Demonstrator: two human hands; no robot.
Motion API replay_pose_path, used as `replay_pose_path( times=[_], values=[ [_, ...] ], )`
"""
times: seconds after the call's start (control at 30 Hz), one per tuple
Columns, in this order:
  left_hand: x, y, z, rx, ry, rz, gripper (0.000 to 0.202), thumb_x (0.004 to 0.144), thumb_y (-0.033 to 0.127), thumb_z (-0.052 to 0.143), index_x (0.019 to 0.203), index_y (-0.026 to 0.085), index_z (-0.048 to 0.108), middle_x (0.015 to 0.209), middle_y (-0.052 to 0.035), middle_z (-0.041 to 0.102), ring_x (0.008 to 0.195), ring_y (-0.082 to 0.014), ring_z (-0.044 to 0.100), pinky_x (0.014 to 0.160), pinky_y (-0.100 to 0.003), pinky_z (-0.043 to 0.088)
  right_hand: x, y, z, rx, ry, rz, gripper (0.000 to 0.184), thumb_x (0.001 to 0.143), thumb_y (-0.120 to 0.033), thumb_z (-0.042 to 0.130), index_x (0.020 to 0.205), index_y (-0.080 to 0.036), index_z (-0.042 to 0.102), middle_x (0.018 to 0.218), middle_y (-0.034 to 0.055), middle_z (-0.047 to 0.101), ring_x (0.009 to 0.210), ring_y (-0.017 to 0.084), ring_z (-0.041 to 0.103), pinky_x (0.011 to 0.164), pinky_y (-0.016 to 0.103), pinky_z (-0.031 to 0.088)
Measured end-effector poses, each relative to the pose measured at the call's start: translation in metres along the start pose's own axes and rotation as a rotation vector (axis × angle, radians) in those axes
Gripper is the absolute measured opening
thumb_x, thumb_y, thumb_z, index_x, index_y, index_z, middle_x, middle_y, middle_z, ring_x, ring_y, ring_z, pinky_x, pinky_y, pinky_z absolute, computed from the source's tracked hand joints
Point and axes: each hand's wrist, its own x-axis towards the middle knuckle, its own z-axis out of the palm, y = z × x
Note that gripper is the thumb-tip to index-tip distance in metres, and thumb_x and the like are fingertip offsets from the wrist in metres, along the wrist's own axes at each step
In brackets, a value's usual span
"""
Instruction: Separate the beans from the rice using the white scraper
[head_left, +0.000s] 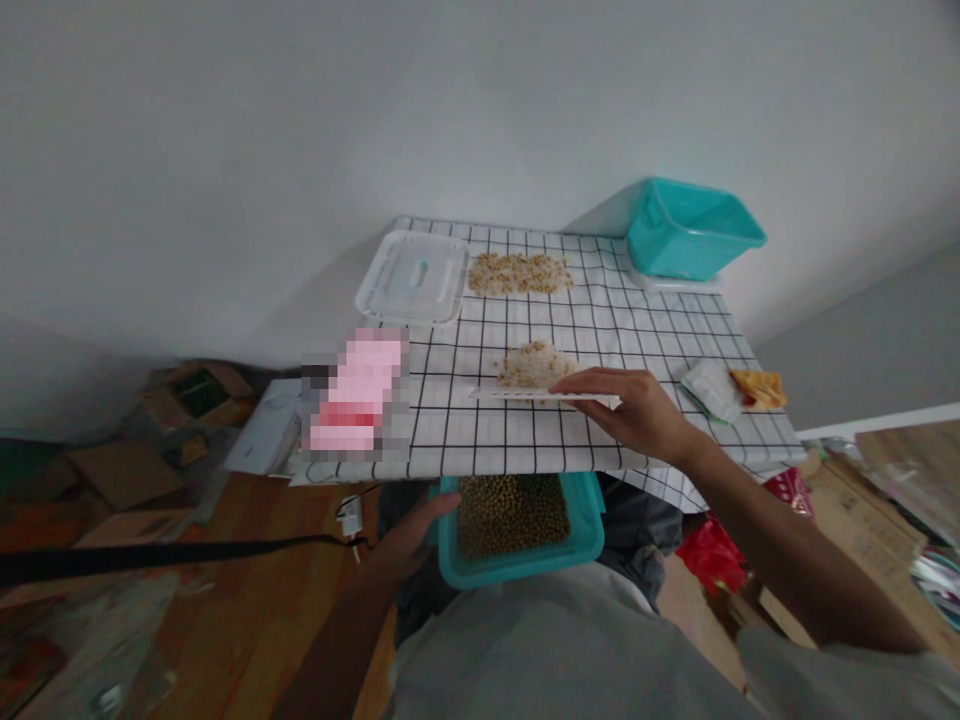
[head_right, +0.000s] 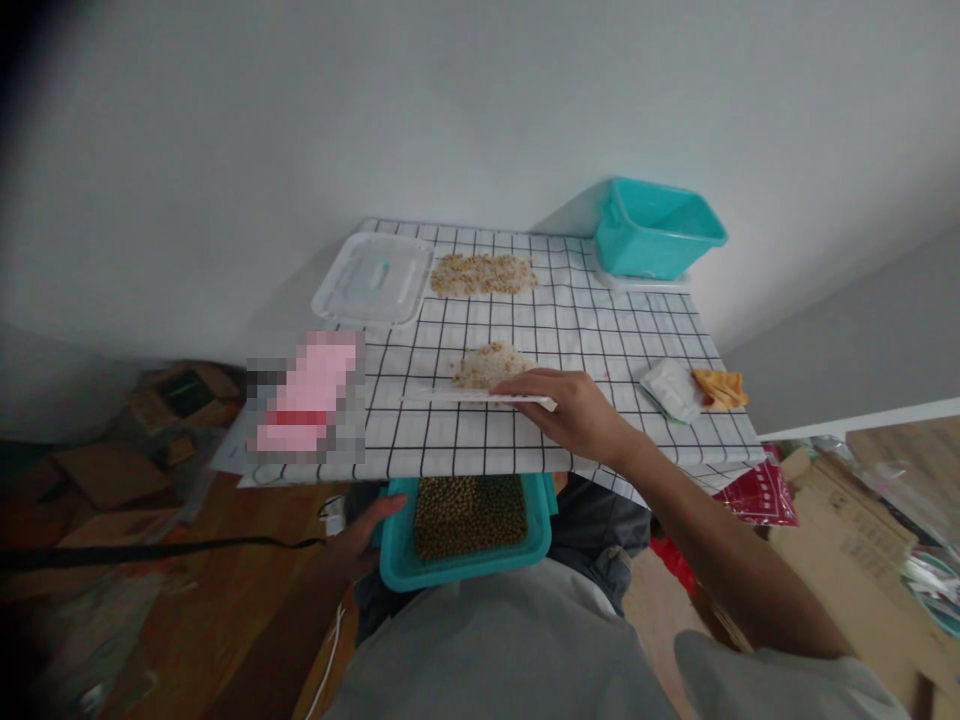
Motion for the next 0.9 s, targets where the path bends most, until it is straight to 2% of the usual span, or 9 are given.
replay_pose_path(
  times=[0.07, 0.13, 0.23, 0.33, 0.43, 0.63, 0.9],
  values=[
    [0.001, 0.001, -0.001, 0.011, -0.028, -0.029, 0.034, 0.053, -0.003, 0.072, 0.079, 0.020, 0.072, 0.092, -0.0049, 0.076, 0.122, -0.0314, 0.053, 0.102, -0.036, 0.042, -0.005, 0.000, 0.000, 0.006, -0.005, -0.008, 0.029, 0.089, -0.018, 0.053, 0.115, -0.024, 0.062, 0.113, 0.0005, 0.068, 0.105, 0.015, 0.062, 0.092, 0.031, 0.050],
    [0.004, 0.001, 0.003, 0.008, -0.064, -0.084, 0.027, 0.063, 0.013, 0.073, 0.090, 0.018, 0.071, 0.098, -0.0083, 0.075, 0.114, -0.0318, 0.059, 0.095, -0.039, 0.048, -0.009, 0.000, 0.001, 0.009, -0.002, -0.006, 0.029, 0.089, -0.017, 0.053, 0.115, -0.024, 0.062, 0.113, 0.0007, 0.068, 0.105, 0.015, 0.062, 0.092, 0.032, 0.050],
    [0.008, 0.002, 0.011, -0.018, -0.090, -0.187, 0.034, 0.074, 0.031, 0.067, 0.104, 0.015, 0.067, 0.099, -0.0115, 0.075, 0.100, -0.0316, 0.067, 0.083, -0.041, 0.055, -0.016, 0.000, 0.001, 0.015, 0.013, 0.020, 0.028, 0.088, -0.018, 0.055, 0.114, -0.024, 0.063, 0.112, 0.0005, 0.068, 0.104, 0.015, 0.062, 0.092, 0.031, 0.051],
    [0.009, 0.005, 0.015, -0.017, -0.087, -0.236, 0.033, 0.076, 0.030, 0.066, 0.106, 0.015, 0.066, 0.098, -0.0101, 0.076, 0.092, -0.0291, 0.070, 0.079, -0.039, 0.056, -0.022, -0.002, 0.001, 0.023, 0.019, 0.051, 0.028, 0.088, -0.019, 0.055, 0.114, -0.024, 0.063, 0.111, 0.0008, 0.068, 0.103, 0.015, 0.062, 0.092, 0.032, 0.051],
    [0.009, 0.007, 0.012, -0.004, -0.082, -0.230, 0.031, 0.079, 0.030, 0.065, 0.107, 0.016, 0.065, 0.099, -0.0075, 0.075, 0.089, -0.0253, 0.071, 0.080, -0.039, 0.056, -0.022, -0.006, 0.003, 0.037, 0.035, 0.076, 0.028, 0.089, -0.020, 0.054, 0.115, -0.024, 0.063, 0.111, 0.0014, 0.069, 0.103, 0.015, 0.063, 0.091, 0.032, 0.050],
    [0.017, 0.005, 0.007, 0.005, -0.126, -0.226, 0.033, 0.076, 0.031, 0.066, 0.105, 0.015, 0.067, 0.088, -0.0099, 0.077, 0.087, -0.0289, 0.072, 0.076, -0.037, 0.057, -0.012, -0.011, 0.011, 0.074, 0.026, 0.043, 0.027, 0.090, -0.021, 0.053, 0.114, -0.023, 0.064, 0.110, 0.0021, 0.069, 0.104, 0.015, 0.063, 0.092, 0.031, 0.050],
    [0.018, 0.004, 0.006, -0.002, -0.138, -0.188, 0.024, 0.079, 0.028, 0.063, 0.099, 0.016, 0.069, 0.088, -0.0071, 0.077, 0.082, -0.0249, 0.072, 0.074, -0.033, 0.056, -0.019, -0.010, 0.011, 0.093, 0.003, 0.064, 0.028, 0.090, -0.021, 0.052, 0.116, -0.024, 0.063, 0.111, 0.0019, 0.068, 0.104, 0.015, 0.062, 0.093, 0.033, 0.050]
  ],
)
